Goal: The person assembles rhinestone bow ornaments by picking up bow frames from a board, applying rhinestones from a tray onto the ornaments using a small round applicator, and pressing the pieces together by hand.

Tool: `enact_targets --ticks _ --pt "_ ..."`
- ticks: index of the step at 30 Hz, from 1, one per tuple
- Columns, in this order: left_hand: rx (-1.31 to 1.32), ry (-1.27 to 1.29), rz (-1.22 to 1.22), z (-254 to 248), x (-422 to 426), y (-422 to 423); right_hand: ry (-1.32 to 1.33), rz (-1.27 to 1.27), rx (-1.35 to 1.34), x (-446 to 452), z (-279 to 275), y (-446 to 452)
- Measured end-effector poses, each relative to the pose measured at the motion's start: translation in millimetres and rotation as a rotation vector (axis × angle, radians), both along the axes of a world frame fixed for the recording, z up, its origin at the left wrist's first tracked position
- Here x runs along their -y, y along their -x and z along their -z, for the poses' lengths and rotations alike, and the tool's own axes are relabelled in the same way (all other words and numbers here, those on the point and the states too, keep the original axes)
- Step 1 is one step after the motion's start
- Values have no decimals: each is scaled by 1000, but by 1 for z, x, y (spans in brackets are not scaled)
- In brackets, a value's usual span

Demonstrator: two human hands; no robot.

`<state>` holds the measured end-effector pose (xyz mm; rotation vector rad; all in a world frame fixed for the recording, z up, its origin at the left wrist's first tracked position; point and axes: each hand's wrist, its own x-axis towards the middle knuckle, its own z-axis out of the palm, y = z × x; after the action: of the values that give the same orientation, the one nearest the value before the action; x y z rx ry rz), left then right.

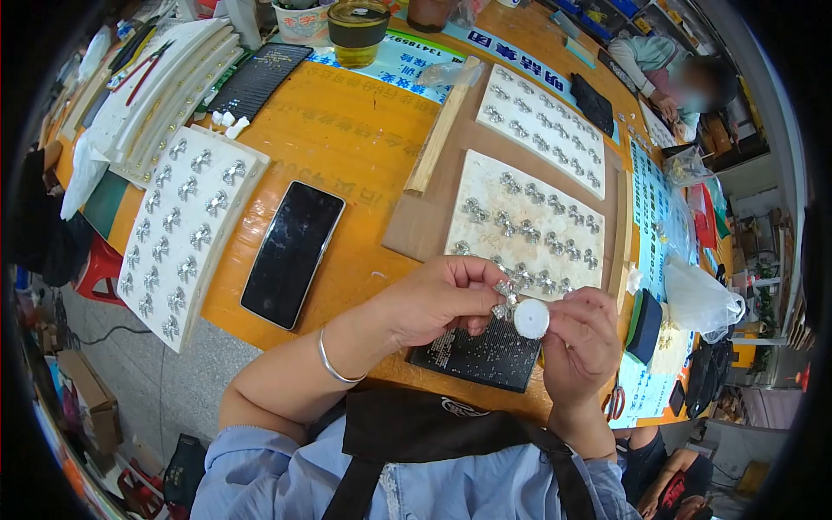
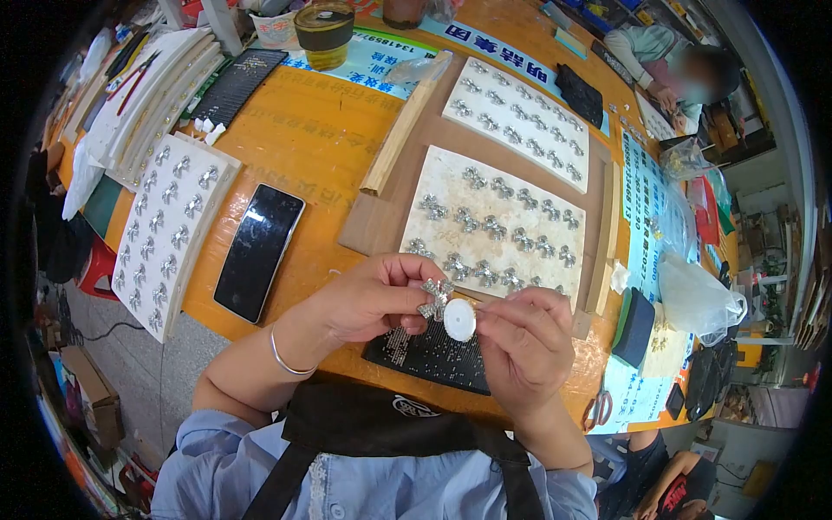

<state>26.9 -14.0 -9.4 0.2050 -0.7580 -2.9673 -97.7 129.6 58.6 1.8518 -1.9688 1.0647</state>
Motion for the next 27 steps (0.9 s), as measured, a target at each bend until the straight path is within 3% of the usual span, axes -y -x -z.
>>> enact_targets --ticks 27 --pt "7 60 -13 2 -1 2 4 10 77 -6 6 1"
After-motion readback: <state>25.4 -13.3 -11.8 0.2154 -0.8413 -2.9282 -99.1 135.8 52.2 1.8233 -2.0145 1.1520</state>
